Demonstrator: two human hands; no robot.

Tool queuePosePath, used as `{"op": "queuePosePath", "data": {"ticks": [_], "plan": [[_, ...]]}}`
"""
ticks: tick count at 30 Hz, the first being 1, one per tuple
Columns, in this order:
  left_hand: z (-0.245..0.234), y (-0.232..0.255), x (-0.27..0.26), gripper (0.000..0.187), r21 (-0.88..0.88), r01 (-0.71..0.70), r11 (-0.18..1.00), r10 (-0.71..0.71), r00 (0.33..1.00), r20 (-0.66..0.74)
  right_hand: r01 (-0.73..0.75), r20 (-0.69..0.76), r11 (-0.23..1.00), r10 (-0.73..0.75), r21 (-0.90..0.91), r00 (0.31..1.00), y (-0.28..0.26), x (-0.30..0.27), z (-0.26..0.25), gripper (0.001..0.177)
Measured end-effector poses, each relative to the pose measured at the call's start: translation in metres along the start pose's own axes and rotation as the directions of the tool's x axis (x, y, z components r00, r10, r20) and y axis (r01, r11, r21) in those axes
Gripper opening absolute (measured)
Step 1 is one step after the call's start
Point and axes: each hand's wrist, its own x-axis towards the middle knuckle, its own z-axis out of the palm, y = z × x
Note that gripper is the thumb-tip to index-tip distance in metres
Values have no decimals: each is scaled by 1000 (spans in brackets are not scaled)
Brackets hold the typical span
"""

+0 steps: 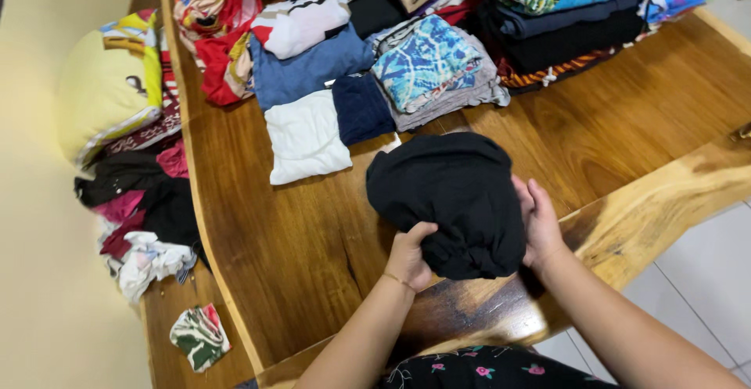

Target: The person folds several garments on a wooden table. They fold a black top, a red graphic t-shirt, and a maroon pair of shorts, placing each folded item into a growing stack. The person then picks up a white shirt from a nearby pile.

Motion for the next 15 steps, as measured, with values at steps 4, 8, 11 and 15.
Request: {"op": "queuePosePath", "data": {"ticks": [4,8,11,15], "plan": [[-14,1,-25,57,-63,-3,998,12,990,139,-292,188,936,257,194,948,0,-13,25,88],[-39,4,-53,68,-107,35,994,-19,989,147,-539,179,837,517,100,837,16,-15,50,90],[-64,8,-66,70,-151,52,987,-28,987,158,-663,135,747,652,55,746,35,-14,73,87],[-98,11,-83,66,-114,-90,989,96,994,48,-667,79,745,665,8,743,53,-3,94,76]]}}
